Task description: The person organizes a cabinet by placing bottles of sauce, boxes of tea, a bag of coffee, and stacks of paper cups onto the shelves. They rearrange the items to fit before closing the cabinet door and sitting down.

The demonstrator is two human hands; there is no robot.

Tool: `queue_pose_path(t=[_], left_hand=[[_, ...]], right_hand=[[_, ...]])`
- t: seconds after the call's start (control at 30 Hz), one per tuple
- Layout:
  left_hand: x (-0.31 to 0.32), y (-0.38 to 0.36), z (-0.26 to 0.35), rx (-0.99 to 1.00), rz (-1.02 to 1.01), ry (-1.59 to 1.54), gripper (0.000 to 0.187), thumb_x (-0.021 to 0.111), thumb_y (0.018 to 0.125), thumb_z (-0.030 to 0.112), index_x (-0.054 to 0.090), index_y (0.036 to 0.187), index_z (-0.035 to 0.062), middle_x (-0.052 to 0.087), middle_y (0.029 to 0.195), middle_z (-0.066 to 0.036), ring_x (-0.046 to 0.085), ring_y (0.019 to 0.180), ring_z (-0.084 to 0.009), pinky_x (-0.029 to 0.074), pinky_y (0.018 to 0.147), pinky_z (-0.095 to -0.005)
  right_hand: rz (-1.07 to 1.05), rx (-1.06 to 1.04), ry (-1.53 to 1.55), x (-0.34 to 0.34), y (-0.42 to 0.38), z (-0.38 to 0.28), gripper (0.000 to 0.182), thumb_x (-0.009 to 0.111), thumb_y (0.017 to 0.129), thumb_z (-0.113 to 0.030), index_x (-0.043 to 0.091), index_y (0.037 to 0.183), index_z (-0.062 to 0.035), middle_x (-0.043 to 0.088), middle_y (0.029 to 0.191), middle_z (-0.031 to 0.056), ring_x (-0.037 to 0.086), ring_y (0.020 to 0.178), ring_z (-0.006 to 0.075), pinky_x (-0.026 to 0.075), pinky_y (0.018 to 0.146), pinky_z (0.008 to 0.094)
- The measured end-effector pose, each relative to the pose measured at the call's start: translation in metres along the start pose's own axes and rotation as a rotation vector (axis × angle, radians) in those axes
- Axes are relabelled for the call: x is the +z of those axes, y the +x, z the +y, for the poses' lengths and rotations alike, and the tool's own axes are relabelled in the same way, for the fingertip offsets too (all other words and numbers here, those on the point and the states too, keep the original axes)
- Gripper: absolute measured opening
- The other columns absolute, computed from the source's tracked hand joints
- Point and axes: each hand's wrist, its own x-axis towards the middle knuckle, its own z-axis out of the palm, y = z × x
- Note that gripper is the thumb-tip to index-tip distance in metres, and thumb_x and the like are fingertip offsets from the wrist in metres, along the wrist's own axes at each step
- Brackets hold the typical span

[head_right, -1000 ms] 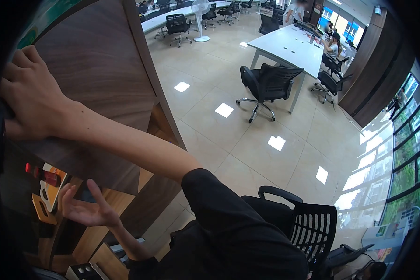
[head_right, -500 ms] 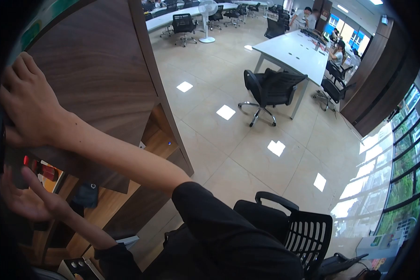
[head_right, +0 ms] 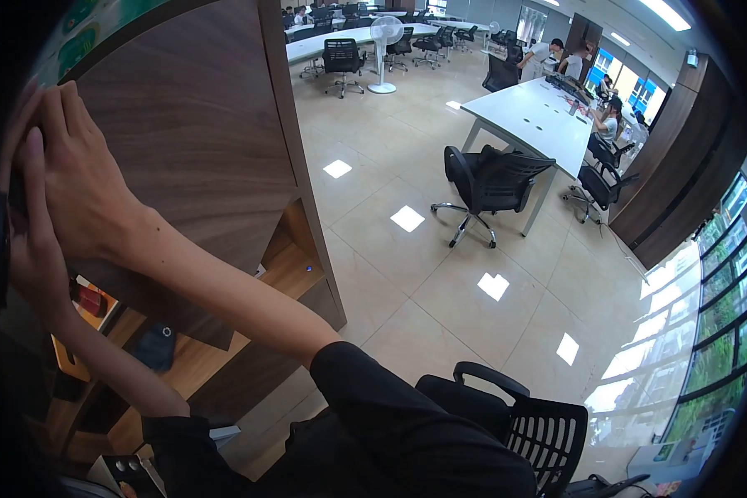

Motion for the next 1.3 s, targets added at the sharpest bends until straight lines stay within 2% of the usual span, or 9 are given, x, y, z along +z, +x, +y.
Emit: queue_pose_path(t=[0.17,0.33,0.53,0.67,0.77,0.83,0.9,0.97,1.3], left_hand=[[0.001,0.011,0.025,0.066,-0.039,0.217,0.028,0.060,0.099,0.017,0.068,0.122,0.0032,0.068,0.124,-0.011,0.066,0.113,-0.0197,0.050,0.100,-0.0319],[0.022,0.014,0.039,-0.087,-0.102,0.242,0.031,0.066,0.091,0.020,0.067,0.113,-0.0011,0.067,0.112,-0.016,0.064,0.107,-0.0267,0.048,0.098,-0.0371],[0.035,0.018,0.019,0.030,-0.025,0.732,0.026,0.061,0.091,0.018,0.064,0.102,-0.0052,0.067,0.097,-0.019,0.064,0.095,-0.0296,0.050,0.092,-0.0384],[0.029,0.014,0.008,0.019,-0.041,0.532,0.023,0.062,0.086,0.016,0.060,0.097,-0.0047,0.063,0.096,-0.018,0.059,0.099,-0.0296,0.044,0.097,-0.0369],[0.027,0.010,0.004,-0.004,-0.091,0.408,0.028,0.060,0.089,0.021,0.057,0.103,-0.0038,0.060,0.105,-0.018,0.055,0.106,-0.0295,0.039,0.099,-0.0374],[0.025,0.008,0.010,-0.043,-0.075,0.414,0.029,0.064,0.087,0.021,0.059,0.102,-0.0038,0.061,0.106,-0.018,0.056,0.107,-0.0298,0.039,0.100,-0.0394],[0.033,0.004,0.022,-0.103,0.058,0.486,0.026,0.073,0.078,0.016,0.064,0.093,-0.0041,0.064,0.099,-0.015,0.059,0.105,-0.0301,0.041,0.101,-0.0423],[0.033,0.002,0.021,-0.083,0.039,0.553,0.029,0.073,0.074,0.016,0.061,0.092,-0.0034,0.060,0.096,-0.015,0.056,0.105,-0.0306,0.036,0.106,-0.0440],[0.046,-0.003,0.006,-0.101,0.024,0.575,0.035,0.073,0.073,0.019,0.061,0.097,-0.0029,0.058,0.102,-0.014,0.052,0.110,-0.0297,0.035,0.107,-0.0429]], right_hand=[[0.001,-0.048,-0.123,0.003,-0.006,0.004,0.042,0.063,0.074,-0.027,0.059,0.105,0.0024,0.041,0.125,0.0331,0.042,0.109,0.0459,0.043,0.089,0.0501],[-0.001,-0.024,-0.102,-0.005,-0.002,0.000,0.039,0.064,0.076,-0.024,0.060,0.104,0.0018,0.042,0.124,0.0321,0.044,0.108,0.0445,0.044,0.088,0.0490],[-0.077,0.049,-0.130,-0.026,-0.008,-0.006,0.037,0.064,0.076,-0.024,0.060,0.103,0.0016,0.043,0.124,0.0315,0.044,0.108,0.0439,0.044,0.088,0.0486],[-0.088,0.091,-0.096,-0.034,-0.019,-0.016,0.037,0.064,0.076,-0.023,0.060,0.103,0.0015,0.044,0.123,0.0312,0.044,0.108,0.0435,0.044,0.088,0.0484],[-0.093,0.115,-0.079,-0.037,-0.027,-0.012,0.036,0.064,0.076,-0.023,0.061,0.103,0.0015,0.044,0.123,0.0309,0.045,0.108,0.0432,0.044,0.088,0.0482],[-0.093,0.126,-0.071,-0.035,-0.030,-0.012,0.036,0.064,0.076,-0.022,0.061,0.103,0.0014,0.044,0.123,0.0307,0.045,0.108,0.0430,0.044,0.088,0.0480],[-0.095,0.128,-0.066,-0.037,-0.032,-0.011,0.035,0.064,0.077,-0.022,0.061,0.103,0.0014,0.045,0.122,0.0305,0.045,0.107,0.0428,0.044,0.088,0.0479],[-0.097,0.133,-0.062,-0.036,-0.035,-0.012,0.035,0.064,0.077,-0.022,0.061,0.103,0.0013,0.045,0.122,0.0303,0.045,0.107,0.0426,0.044,0.088,0.0478],[-0.109,0.150,-0.044,-0.036,-0.045,-0.005,0.033,0.065,0.077,-0.020,0.061,0.103,0.0010,0.046,0.121,0.0294,0.046,0.107,0.0416,0.044,0.088,0.0471]])
